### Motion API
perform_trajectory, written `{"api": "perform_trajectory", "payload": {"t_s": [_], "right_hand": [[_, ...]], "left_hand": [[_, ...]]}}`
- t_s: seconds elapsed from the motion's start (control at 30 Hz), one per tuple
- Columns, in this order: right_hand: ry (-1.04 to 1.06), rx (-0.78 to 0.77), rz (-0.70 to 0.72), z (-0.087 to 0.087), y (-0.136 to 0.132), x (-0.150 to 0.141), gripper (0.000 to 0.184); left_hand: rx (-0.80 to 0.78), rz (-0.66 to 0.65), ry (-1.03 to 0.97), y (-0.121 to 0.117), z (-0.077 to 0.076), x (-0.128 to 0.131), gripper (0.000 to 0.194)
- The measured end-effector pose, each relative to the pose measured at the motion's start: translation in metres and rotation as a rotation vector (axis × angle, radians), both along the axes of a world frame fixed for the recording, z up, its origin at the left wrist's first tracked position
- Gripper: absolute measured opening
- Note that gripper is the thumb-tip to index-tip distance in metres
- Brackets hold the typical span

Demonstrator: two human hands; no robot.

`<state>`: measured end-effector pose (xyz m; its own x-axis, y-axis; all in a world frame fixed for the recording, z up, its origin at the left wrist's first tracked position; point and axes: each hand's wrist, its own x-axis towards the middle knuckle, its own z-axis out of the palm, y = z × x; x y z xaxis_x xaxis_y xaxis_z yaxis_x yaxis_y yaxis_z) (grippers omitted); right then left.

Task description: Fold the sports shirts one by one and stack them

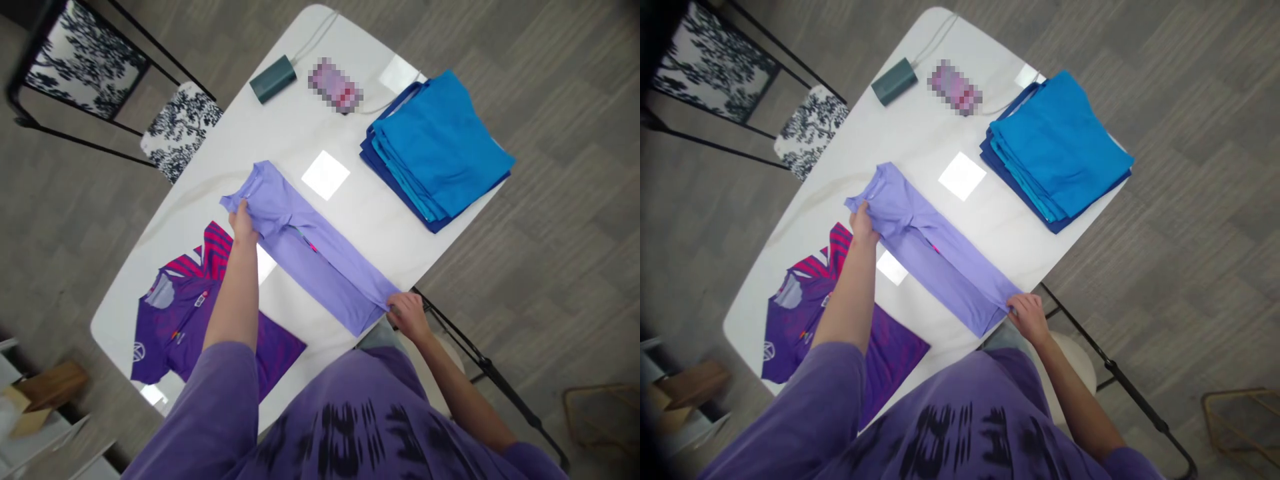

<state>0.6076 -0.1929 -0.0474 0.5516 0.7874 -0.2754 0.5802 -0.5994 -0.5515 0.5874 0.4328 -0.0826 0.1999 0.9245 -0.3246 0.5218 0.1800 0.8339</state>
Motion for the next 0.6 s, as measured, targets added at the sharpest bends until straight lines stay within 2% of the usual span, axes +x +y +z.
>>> {"api": "perform_trajectory", "payload": {"t_s": [0.1, 0.2, 0.3, 0.37, 0.43, 0.5, 0.6], "right_hand": [[-0.017, -0.046, 0.046, 0.001, -0.003, -0.006, 0.019], [-0.026, -0.059, 0.082, 0.005, 0.002, -0.009, 0.022], [0.007, -0.036, 0.108, 0.011, 0.016, -0.008, 0.021], [0.019, -0.031, 0.099, 0.013, 0.031, -0.009, 0.018], [0.006, -0.040, 0.076, 0.012, 0.049, -0.011, 0.023], [-0.022, -0.063, 0.043, 0.009, 0.065, -0.015, 0.028], [-0.057, -0.107, 0.000, 0.001, 0.081, -0.019, 0.033]], "left_hand": [[0.019, 0.017, 0.064, 0.004, 0.002, -0.033, 0.057], [0.089, -0.047, 0.316, 0.006, 0.015, -0.061, 0.049], [0.260, -0.115, 0.540, 0.007, 0.032, -0.070, 0.050], [0.389, -0.205, 0.569, 0.006, 0.040, -0.062, 0.048], [0.467, -0.325, 0.545, 0.006, 0.045, -0.044, 0.044], [0.491, -0.411, 0.524, 0.010, 0.044, -0.019, 0.041], [0.466, -0.442, 0.512, 0.023, 0.034, 0.022, 0.044]]}}
